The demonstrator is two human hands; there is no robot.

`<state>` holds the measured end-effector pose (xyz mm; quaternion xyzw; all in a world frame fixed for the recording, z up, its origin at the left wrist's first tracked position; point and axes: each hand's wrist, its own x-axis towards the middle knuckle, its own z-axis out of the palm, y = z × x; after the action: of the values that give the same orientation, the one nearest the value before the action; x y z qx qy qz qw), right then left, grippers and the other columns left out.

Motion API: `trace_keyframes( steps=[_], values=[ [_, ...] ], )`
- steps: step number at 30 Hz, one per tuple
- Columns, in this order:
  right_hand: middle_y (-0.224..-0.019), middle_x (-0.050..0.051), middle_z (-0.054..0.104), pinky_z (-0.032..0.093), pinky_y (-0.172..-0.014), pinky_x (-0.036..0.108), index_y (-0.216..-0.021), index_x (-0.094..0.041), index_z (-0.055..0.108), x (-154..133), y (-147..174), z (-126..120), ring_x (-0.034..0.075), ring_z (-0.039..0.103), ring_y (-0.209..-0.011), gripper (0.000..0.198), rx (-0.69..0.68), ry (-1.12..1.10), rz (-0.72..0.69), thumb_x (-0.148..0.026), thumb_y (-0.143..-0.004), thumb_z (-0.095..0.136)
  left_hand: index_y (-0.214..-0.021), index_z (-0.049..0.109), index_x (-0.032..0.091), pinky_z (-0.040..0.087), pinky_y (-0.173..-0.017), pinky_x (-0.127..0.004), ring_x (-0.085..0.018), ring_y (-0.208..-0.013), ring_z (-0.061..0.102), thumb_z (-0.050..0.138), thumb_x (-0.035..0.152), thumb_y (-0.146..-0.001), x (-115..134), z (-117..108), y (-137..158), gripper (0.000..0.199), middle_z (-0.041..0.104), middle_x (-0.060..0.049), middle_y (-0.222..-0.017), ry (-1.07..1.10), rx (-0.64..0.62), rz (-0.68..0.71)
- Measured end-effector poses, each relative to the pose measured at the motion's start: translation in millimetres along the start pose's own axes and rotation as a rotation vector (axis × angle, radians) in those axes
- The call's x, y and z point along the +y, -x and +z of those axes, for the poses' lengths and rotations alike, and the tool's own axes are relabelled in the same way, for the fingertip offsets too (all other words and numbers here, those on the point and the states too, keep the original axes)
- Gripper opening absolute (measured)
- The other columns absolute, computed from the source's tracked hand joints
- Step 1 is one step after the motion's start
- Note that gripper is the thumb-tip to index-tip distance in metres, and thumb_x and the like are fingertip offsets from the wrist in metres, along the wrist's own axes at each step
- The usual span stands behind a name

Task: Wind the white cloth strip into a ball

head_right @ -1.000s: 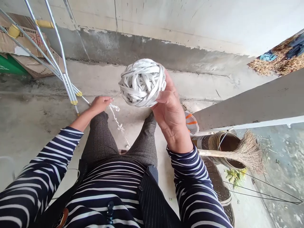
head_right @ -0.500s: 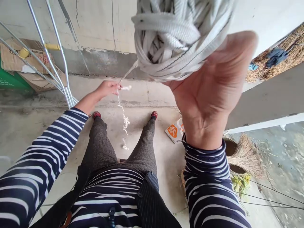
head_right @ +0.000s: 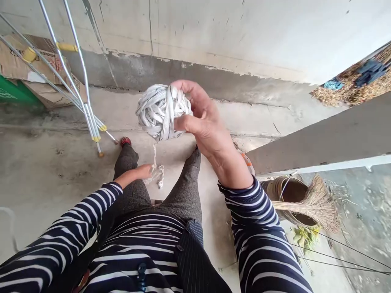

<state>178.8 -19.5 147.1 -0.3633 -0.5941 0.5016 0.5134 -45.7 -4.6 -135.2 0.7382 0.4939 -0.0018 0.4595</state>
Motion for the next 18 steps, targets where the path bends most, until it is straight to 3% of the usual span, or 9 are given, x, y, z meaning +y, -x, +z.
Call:
trace_keyframes(
  steps=[2, 3, 5, 7, 10, 13, 18],
  values=[
    [-0.111, 0.0, 0.066, 0.062, -0.082, 0.039, -0.116, -0.028, 0.057, 16, -1, -2, 0.026, 0.066, -0.112, 0.052, -0.027, 0.002, 0.036, -0.036, -0.07, 0.08, -0.133, 0.066, 0.017, 0.055, -0.099, -0.036, -0.029, -0.119, 0.069, 0.067, 0.025, -0.085, 5, -25, -8, 0.048, 0.072, -0.016, -0.133, 0.083, 0.157, 0.003],
    [-0.111, 0.0, 0.066, 0.062, -0.082, 0.039, -0.118, -0.028, 0.057, 24, -2, -2, 0.026, 0.066, -0.112, 0.051, -0.031, -0.01, 0.067, -0.036, -0.072, 0.078, -0.132, 0.066, 0.016, 0.054, -0.101, -0.036, -0.028, -0.119, 0.069, 0.064, 0.024, -0.088, 12, -38, -10, 0.045, 0.072, -0.015, -0.132, 0.183, 0.317, 0.041],
    [-0.11, 0.001, 0.066, 0.063, -0.082, 0.039, -0.12, -0.027, 0.057, 38, -3, 1, 0.025, 0.066, -0.111, 0.05, -0.028, -0.048, 0.126, -0.035, -0.073, 0.074, -0.124, 0.069, 0.017, 0.054, -0.102, -0.035, -0.026, -0.117, 0.07, 0.065, 0.025, -0.088, 32, -58, -12, 0.037, 0.076, -0.011, -0.125, 0.333, 0.626, 0.181],
    [-0.109, 0.001, 0.066, 0.063, -0.083, 0.041, -0.12, -0.027, 0.056, 48, -4, 6, 0.025, 0.067, -0.11, 0.051, -0.027, -0.098, 0.183, -0.033, -0.072, 0.071, -0.11, 0.072, 0.017, 0.057, -0.095, -0.033, -0.025, -0.11, 0.071, 0.072, 0.027, -0.084, 59, -68, -10, 0.028, 0.079, -0.008, -0.111, 0.447, 0.743, 0.345],
    [-0.111, 0.002, 0.067, 0.064, -0.084, 0.041, -0.117, -0.026, 0.056, 51, -5, 14, 0.025, 0.067, -0.109, 0.051, -0.042, -0.165, 0.235, -0.029, -0.068, 0.07, -0.087, 0.071, 0.016, 0.059, -0.069, -0.027, -0.022, -0.081, 0.074, 0.077, 0.03, -0.082, 101, -67, -2, 0.017, 0.077, -0.006, -0.082, 0.639, 0.755, 0.426],
    [-0.112, 0.001, 0.066, 0.064, -0.084, 0.041, -0.116, -0.026, 0.057, 50, -6, 13, 0.025, 0.067, -0.11, 0.045, -0.027, -0.153, 0.203, -0.031, -0.073, 0.07, -0.08, 0.068, 0.015, 0.054, -0.054, -0.023, -0.017, -0.064, 0.07, 0.074, 0.035, -0.086, 128, -62, 7, 0.021, 0.073, -0.005, -0.072, 0.868, 0.674, 0.456],
    [-0.11, 0.0, 0.066, 0.064, -0.084, 0.043, -0.116, -0.027, 0.057, 58, -3, 1, 0.024, 0.067, -0.109, 0.042, 0.052, -0.169, 0.201, -0.034, -0.076, 0.07, -0.071, 0.064, 0.014, 0.053, -0.051, -0.021, -0.013, -0.056, 0.066, 0.073, 0.041, -0.089, 122, -58, 17, 0.033, 0.07, -0.005, -0.067, 0.968, 0.501, 0.428]
  ],
)
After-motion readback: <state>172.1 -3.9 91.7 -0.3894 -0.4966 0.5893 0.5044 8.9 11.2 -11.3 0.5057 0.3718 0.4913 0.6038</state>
